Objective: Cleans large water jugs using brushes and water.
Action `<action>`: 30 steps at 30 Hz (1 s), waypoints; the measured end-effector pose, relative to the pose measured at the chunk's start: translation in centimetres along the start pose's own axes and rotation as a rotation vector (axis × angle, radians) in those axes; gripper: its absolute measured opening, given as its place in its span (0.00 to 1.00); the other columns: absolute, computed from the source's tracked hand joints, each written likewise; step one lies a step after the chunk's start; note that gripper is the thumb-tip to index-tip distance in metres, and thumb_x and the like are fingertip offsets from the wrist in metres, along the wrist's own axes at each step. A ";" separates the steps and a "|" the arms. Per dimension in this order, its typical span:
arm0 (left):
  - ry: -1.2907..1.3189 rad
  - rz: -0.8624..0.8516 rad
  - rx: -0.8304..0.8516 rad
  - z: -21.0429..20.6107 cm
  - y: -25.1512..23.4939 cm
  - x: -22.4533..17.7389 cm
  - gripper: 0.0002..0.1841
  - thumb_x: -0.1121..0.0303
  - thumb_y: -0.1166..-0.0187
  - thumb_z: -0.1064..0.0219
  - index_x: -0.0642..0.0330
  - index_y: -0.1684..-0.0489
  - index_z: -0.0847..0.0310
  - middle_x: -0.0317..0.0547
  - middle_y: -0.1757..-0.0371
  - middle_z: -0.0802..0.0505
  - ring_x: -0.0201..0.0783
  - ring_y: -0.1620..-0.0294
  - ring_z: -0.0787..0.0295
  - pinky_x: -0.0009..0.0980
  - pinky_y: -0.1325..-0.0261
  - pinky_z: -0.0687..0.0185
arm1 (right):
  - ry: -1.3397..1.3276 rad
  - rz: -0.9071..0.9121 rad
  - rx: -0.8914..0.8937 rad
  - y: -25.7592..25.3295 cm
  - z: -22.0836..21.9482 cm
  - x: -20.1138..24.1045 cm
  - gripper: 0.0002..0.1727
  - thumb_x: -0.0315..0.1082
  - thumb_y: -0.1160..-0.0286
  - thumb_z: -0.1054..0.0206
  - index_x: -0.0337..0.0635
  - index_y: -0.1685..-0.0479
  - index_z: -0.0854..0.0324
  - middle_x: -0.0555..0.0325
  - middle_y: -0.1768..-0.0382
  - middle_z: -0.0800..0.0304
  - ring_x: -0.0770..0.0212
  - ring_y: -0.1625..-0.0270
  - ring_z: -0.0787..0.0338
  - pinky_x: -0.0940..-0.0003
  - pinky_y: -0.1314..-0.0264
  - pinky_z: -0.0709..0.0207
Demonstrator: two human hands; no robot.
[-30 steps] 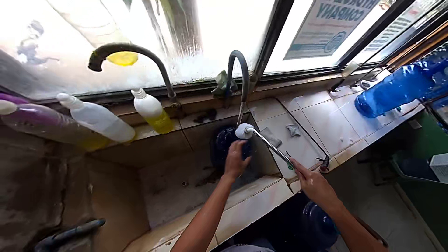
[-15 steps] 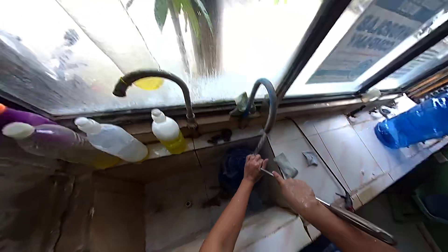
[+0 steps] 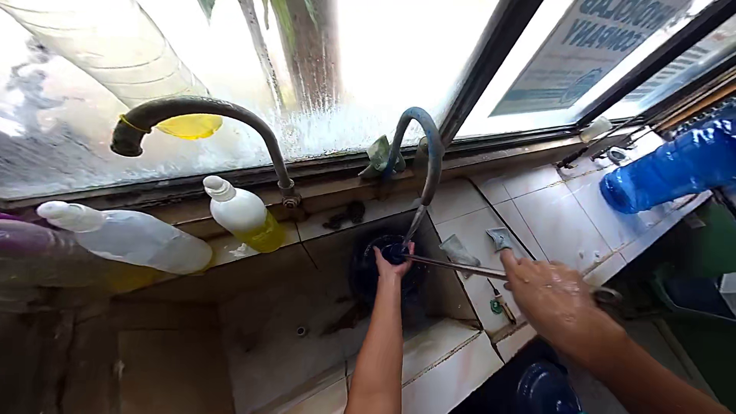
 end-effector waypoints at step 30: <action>-1.007 -0.419 0.154 25.9 29.7 22.2 0.07 0.72 0.14 0.41 0.68 0.56 0.23 0.45 0.70 0.14 0.35 0.72 0.15 0.31 0.64 0.14 | -0.795 -0.027 -0.816 20.4 -39.5 0.7 0.20 0.38 0.13 0.44 0.32 0.54 0.10 0.43 0.59 0.05 0.44 0.56 0.03 0.47 0.56 0.11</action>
Point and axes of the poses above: each hand's wrist, its own y-axis away from the middle knuckle, its own z-axis out of the back of the hand, x = y × z, the point moved 9 cm from there along -y, towards the middle knuckle
